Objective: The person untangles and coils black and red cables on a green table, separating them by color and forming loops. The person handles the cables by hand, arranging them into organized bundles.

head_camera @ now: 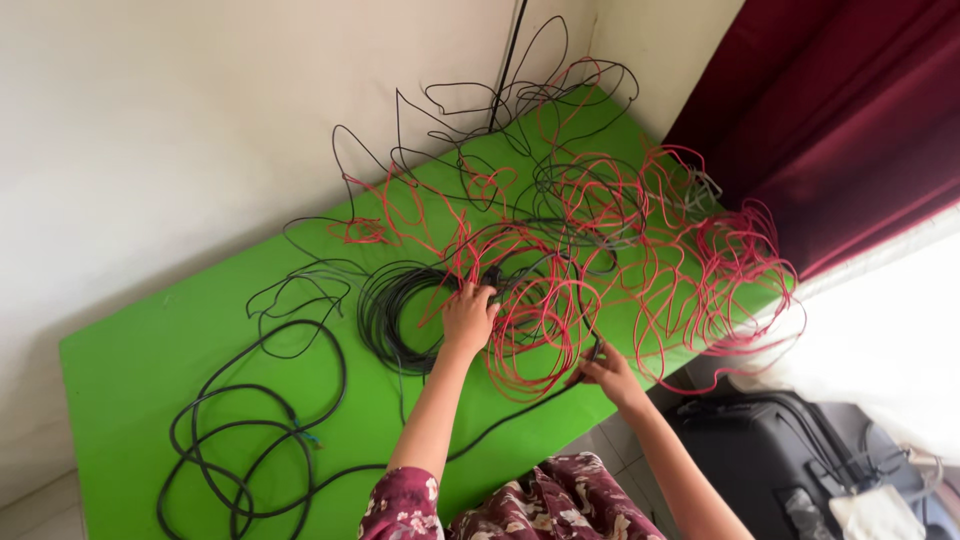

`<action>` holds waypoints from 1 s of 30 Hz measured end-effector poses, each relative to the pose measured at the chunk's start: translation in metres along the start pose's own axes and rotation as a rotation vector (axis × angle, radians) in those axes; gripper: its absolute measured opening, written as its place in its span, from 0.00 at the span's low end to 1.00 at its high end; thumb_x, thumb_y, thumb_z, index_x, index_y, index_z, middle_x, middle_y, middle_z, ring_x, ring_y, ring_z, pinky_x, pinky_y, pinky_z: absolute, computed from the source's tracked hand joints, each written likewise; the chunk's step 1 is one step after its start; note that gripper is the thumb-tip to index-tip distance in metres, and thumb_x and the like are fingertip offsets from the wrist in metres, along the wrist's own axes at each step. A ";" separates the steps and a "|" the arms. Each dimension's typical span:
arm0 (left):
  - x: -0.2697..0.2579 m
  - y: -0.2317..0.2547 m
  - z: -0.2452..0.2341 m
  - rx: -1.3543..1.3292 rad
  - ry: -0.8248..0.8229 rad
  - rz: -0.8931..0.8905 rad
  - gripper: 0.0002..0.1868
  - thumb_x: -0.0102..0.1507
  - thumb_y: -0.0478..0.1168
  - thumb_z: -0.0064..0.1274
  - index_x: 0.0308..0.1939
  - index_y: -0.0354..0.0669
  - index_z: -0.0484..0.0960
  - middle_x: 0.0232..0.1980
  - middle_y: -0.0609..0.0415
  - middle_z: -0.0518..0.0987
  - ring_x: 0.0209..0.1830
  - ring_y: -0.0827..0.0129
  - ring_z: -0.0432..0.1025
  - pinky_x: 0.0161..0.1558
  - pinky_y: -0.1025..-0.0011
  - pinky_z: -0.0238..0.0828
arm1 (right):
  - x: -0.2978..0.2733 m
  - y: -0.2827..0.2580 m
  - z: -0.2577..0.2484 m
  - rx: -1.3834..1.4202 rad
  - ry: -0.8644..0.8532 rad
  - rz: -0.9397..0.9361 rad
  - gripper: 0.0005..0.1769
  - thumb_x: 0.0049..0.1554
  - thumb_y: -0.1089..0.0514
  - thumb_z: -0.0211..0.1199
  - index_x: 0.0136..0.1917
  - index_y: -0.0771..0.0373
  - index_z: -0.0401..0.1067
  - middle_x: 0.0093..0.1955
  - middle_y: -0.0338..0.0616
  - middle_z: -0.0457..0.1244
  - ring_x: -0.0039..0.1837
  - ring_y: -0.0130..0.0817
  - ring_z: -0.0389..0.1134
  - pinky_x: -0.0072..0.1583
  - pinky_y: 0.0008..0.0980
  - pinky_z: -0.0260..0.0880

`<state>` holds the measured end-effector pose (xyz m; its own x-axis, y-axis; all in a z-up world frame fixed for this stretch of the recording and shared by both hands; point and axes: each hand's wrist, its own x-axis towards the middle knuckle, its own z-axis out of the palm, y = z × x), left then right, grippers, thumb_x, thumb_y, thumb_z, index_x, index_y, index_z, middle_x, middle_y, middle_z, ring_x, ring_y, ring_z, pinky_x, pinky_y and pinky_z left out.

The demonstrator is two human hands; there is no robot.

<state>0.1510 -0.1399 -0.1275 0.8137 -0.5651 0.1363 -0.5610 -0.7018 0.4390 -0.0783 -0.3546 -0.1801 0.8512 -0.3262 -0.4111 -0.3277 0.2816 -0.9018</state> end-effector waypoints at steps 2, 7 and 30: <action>0.010 0.005 -0.011 -0.014 0.015 -0.011 0.12 0.64 0.50 0.55 0.43 0.48 0.82 0.45 0.51 0.81 0.48 0.53 0.75 0.49 0.53 0.70 | 0.002 0.002 -0.002 -0.018 -0.019 0.047 0.11 0.60 0.63 0.58 0.54 0.66 0.62 0.44 0.50 0.69 0.49 0.45 0.76 0.55 0.38 0.76; 0.033 0.018 -0.062 -0.231 0.117 -0.083 0.13 0.64 0.53 0.57 0.35 0.49 0.84 0.26 0.57 0.78 0.32 0.62 0.74 0.36 0.61 0.68 | 0.013 0.011 -0.007 0.003 -0.039 0.042 0.09 0.61 0.63 0.57 0.54 0.64 0.62 0.44 0.48 0.70 0.49 0.40 0.75 0.55 0.35 0.75; -0.016 0.129 -0.200 -0.368 -0.498 0.073 0.13 0.71 0.47 0.45 0.47 0.44 0.80 0.32 0.45 0.81 0.31 0.52 0.77 0.35 0.53 0.72 | 0.031 -0.032 0.034 -0.058 0.083 -0.026 0.13 0.64 0.51 0.57 0.53 0.63 0.70 0.40 0.41 0.71 0.43 0.27 0.71 0.44 0.27 0.65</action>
<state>0.0962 -0.1342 0.1044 0.5570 -0.8025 -0.2139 -0.4511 -0.5086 0.7334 -0.0273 -0.3430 -0.1598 0.8237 -0.4070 -0.3947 -0.3309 0.2202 -0.9176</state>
